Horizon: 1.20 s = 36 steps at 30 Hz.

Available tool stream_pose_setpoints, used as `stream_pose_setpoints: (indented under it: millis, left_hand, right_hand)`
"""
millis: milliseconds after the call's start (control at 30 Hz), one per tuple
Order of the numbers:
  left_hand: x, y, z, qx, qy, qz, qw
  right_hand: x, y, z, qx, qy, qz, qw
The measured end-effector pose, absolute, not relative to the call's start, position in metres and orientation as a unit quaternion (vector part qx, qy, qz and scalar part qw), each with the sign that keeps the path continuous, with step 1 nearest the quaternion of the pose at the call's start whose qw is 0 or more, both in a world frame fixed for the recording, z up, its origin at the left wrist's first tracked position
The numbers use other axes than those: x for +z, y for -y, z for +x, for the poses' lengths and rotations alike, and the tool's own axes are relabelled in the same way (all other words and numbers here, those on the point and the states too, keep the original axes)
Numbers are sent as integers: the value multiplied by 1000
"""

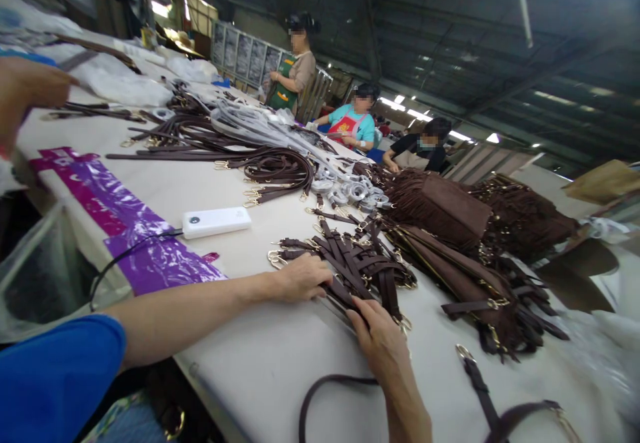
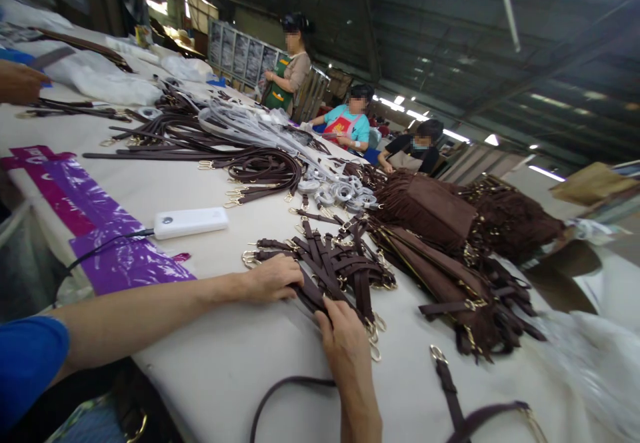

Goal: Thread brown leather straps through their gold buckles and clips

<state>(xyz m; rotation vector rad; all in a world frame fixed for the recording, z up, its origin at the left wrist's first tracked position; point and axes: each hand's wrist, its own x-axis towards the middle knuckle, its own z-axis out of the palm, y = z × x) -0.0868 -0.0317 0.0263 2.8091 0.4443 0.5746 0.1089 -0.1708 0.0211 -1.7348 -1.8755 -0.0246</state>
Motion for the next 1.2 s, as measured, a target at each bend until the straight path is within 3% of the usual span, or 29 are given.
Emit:
stream_pose_setpoints:
  millis: [167, 433, 767, 1200]
  left_hand:
    - [27, 28, -91, 257, -143, 929, 224]
    - [28, 33, -91, 283, -119, 784, 539]
    - [30, 35, -92, 267, -128, 824, 483]
    - [27, 36, -89, 223, -151, 789, 553]
  right_hand:
    - [21, 169, 100, 75, 675, -644, 352]
    - [32, 176, 102, 142, 632, -617, 447]
    - [38, 178, 97, 109, 659, -601, 439]
    - [39, 178, 97, 72, 668, -608, 424]
